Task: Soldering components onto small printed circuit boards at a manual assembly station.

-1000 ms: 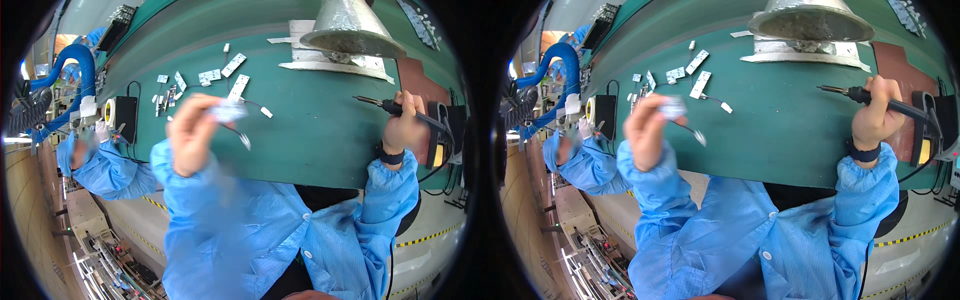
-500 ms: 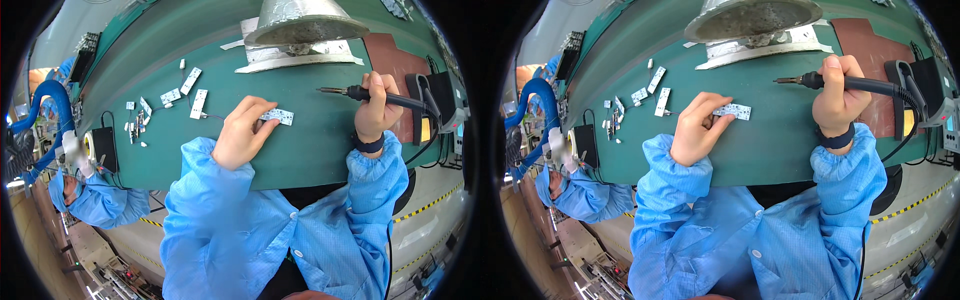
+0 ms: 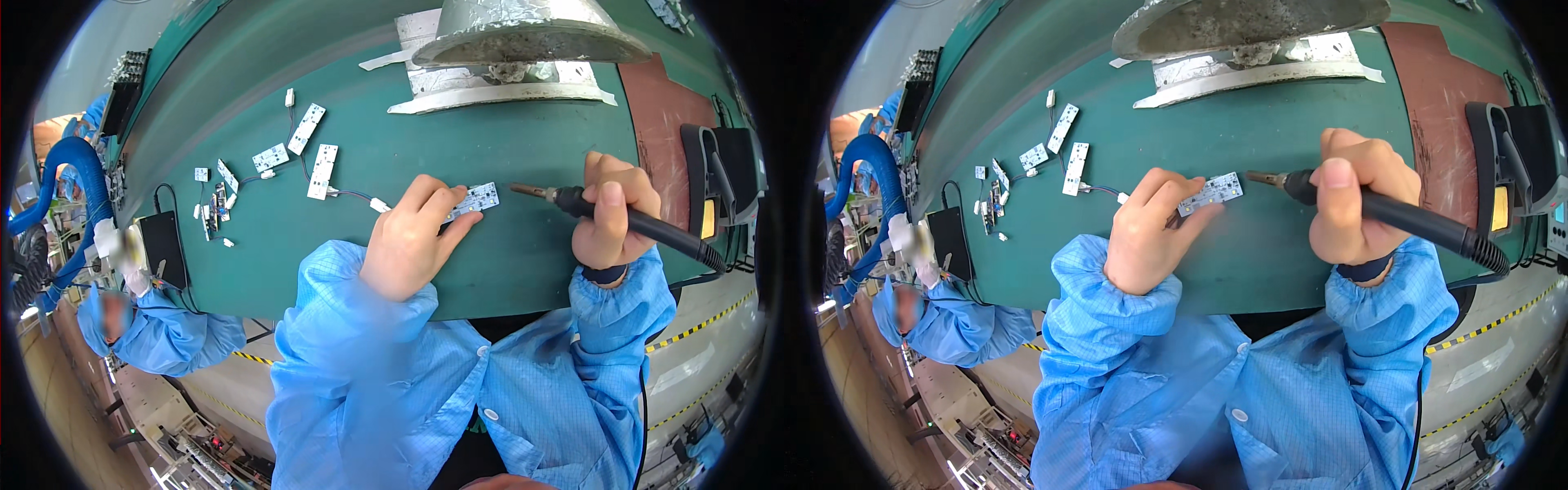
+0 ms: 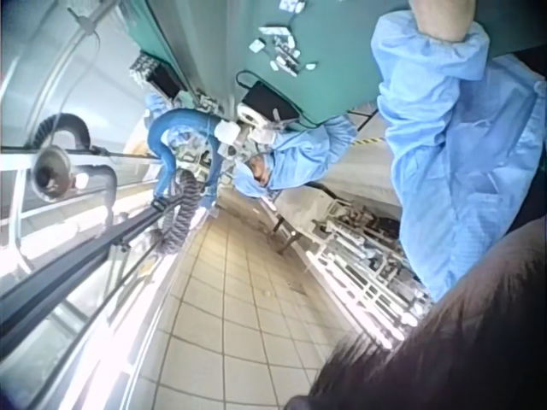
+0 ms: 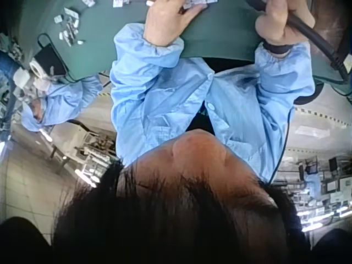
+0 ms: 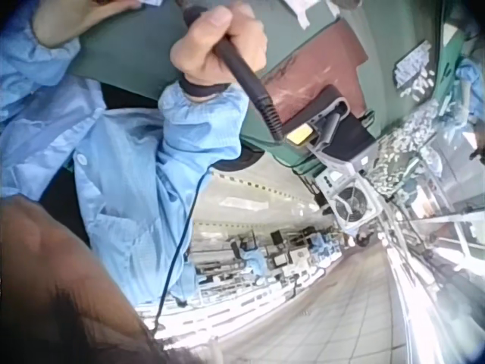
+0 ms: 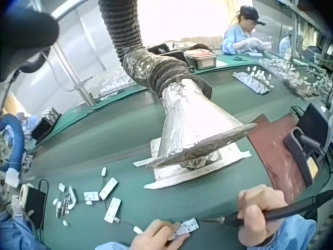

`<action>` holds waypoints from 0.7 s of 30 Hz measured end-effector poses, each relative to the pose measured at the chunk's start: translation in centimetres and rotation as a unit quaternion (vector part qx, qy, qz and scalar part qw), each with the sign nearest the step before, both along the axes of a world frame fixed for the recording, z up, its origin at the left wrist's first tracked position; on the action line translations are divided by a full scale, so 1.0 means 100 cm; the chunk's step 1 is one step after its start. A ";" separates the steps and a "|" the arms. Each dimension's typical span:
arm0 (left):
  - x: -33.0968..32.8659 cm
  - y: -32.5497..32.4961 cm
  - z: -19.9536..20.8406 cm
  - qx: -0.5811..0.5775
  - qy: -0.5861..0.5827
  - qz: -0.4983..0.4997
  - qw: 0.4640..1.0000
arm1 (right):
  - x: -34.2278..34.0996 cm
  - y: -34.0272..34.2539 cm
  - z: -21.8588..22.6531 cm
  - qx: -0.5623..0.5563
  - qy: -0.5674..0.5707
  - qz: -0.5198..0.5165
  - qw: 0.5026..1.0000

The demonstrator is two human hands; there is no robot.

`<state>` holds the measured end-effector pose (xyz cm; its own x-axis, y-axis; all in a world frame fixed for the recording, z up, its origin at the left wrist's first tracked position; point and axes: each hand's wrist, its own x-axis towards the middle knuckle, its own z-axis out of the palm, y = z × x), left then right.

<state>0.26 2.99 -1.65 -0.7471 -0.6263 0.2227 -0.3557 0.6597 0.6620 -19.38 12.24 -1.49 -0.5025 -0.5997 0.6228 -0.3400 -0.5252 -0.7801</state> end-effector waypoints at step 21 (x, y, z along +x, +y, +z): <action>-0.002 0.007 -0.006 -0.055 0.015 0.008 0.998 | 0.001 -0.004 -0.002 -0.033 0.167 0.077 0.982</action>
<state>0.01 3.71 -2.29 -0.7293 -0.6086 0.3127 -0.3483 0.7236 0.5959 -19.32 11.80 -1.67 -0.1698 -0.6047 0.7781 -0.4846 -0.6363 -0.6002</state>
